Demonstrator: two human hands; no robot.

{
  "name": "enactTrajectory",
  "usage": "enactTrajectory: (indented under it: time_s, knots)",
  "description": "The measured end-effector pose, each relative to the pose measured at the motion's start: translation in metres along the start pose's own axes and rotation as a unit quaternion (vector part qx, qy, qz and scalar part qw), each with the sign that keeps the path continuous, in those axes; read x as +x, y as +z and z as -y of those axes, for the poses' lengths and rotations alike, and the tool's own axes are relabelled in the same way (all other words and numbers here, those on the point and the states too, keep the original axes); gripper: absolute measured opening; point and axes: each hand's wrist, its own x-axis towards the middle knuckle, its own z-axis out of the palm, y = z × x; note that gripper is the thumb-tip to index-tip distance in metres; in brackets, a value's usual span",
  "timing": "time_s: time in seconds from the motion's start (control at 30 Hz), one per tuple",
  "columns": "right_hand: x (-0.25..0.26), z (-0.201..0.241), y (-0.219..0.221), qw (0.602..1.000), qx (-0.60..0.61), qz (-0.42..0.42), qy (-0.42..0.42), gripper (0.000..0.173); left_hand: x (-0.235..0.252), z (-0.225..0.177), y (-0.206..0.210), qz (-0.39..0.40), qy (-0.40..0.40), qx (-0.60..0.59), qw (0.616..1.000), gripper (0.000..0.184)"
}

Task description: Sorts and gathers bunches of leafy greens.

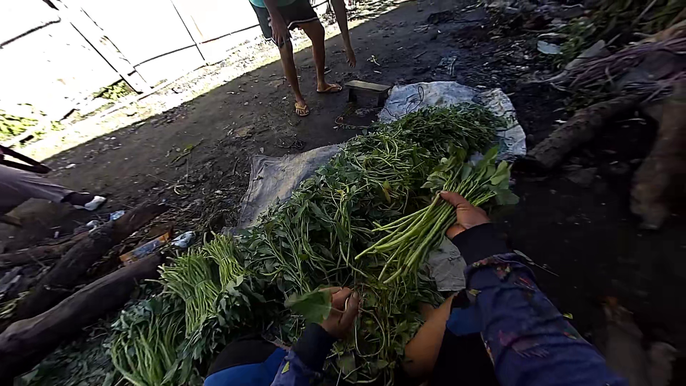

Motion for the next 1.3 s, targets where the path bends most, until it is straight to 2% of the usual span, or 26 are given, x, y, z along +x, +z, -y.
enactTrajectory:
  time_s: [0.03, 0.07, 0.1, 0.13, 0.17, 0.2, 0.23, 0.27, 0.3, 0.37, 0.43, 0.5, 0.67, 0.73, 0.8, 0.87, 0.97, 1.03, 1.1, 1.17, 1.2, 1.23, 1.27, 1.3]
  knots:
    - [0.009, 0.01, -0.007, 0.999, 0.028, -0.003, -0.029, 0.039, -0.006, -0.004, -0.011, 0.132, -0.093, 0.066, 0.985, 0.053]
    - [0.018, 0.019, -0.015, 0.997, 0.055, -0.001, -0.055, 0.038, -0.003, -0.006, -0.019, 0.307, -0.189, 0.113, 0.926, 0.051]
    - [0.024, 0.026, -0.023, 0.994, 0.078, 0.006, -0.072, 0.034, 0.004, -0.003, -0.017, 0.469, -0.252, 0.139, 0.835, 0.051]
    - [0.027, 0.03, -0.03, 0.992, 0.098, 0.013, -0.081, 0.028, 0.006, 0.007, -0.008, 0.572, -0.281, 0.144, 0.757, 0.05]
    - [0.029, 0.032, -0.037, 0.99, 0.113, 0.023, -0.086, 0.023, 0.007, 0.016, 0.002, 0.621, -0.282, 0.145, 0.717, 0.051]
    - [0.027, 0.032, -0.043, 0.988, 0.121, 0.029, -0.086, 0.02, 0.011, 0.023, 0.007, 0.613, -0.276, 0.129, 0.729, 0.051]
    - [0.026, 0.029, -0.048, 0.988, 0.124, 0.031, -0.084, 0.017, 0.021, 0.029, 0.01, 0.558, -0.278, 0.091, 0.777, 0.047]
    - [0.025, 0.024, -0.052, 0.988, 0.126, 0.035, -0.08, 0.015, 0.033, 0.033, 0.014, 0.472, -0.287, 0.05, 0.832, 0.041]
    - [0.023, 0.019, -0.055, 0.988, 0.129, 0.035, -0.076, 0.013, 0.049, 0.034, 0.02, 0.386, -0.304, 0.025, 0.87, 0.037]
    - [0.015, 0.011, -0.054, 0.988, 0.138, 0.026, -0.057, 0.013, 0.084, 0.037, 0.036, 0.235, -0.343, 0.007, 0.909, 0.034]
    - [0.009, 0.005, -0.047, 0.989, 0.141, 0.026, -0.033, 0.017, 0.12, 0.047, 0.055, 0.148, -0.373, 0.011, 0.916, 0.035]
    - [0.004, -0.002, -0.042, 0.99, 0.136, 0.028, -0.012, 0.023, 0.153, 0.059, 0.07, 0.119, -0.404, 0.039, 0.906, 0.037]
    - [-0.004, -0.013, -0.039, 0.992, 0.12, 0.043, -0.023, 0.019, 0.185, 0.087, 0.087, 0.183, -0.425, 0.221, 0.859, 0.049]
    - [0.001, -0.015, -0.037, 0.993, 0.105, 0.042, -0.041, 0.022, 0.186, 0.092, 0.09, 0.217, -0.422, 0.219, 0.853, 0.051]
    - [0.007, -0.016, -0.034, 0.992, 0.101, 0.043, -0.053, 0.022, 0.177, 0.084, 0.093, 0.213, -0.415, 0.197, 0.862, 0.054]
    - [0.01, -0.016, -0.029, 0.992, 0.099, 0.052, -0.058, 0.019, 0.155, 0.066, 0.095, 0.143, -0.399, 0.157, 0.892, 0.051]
    - [0.003, -0.014, -0.022, 0.993, 0.081, 0.069, -0.05, 0.017, 0.1, 0.05, 0.093, -0.062, -0.356, 0.069, 0.93, 0.035]
    - [-0.002, -0.014, -0.021, 0.993, 0.068, 0.083, -0.041, 0.018, 0.068, 0.061, 0.084, -0.202, -0.333, 0.065, 0.919, 0.026]
    - [-0.004, -0.017, -0.022, 0.993, 0.06, 0.093, -0.038, 0.018, 0.05, 0.078, 0.065, -0.273, -0.391, 0.061, 0.877, 0.025]
    - [-0.004, -0.022, -0.019, 0.992, 0.057, 0.099, -0.044, 0.018, 0.048, 0.096, 0.048, -0.266, -0.477, 0.067, 0.835, 0.045]
    - [-0.006, -0.022, -0.014, 0.992, 0.06, 0.098, -0.046, 0.018, 0.051, 0.102, 0.039, -0.21, -0.529, 0.071, 0.819, 0.061]
    - [-0.009, -0.023, -0.008, 0.992, 0.063, 0.095, -0.046, 0.019, 0.057, 0.106, 0.031, -0.118, -0.58, 0.087, 0.801, 0.075]
    - [-0.013, -0.023, -0.002, 0.993, 0.066, 0.093, -0.044, 0.019, 0.062, 0.109, 0.025, -0.015, -0.611, 0.114, 0.784, 0.079]
    - [-0.019, -0.023, 0.004, 0.993, 0.069, 0.089, -0.041, 0.019, 0.067, 0.11, 0.023, 0.045, -0.614, 0.132, 0.777, 0.073]
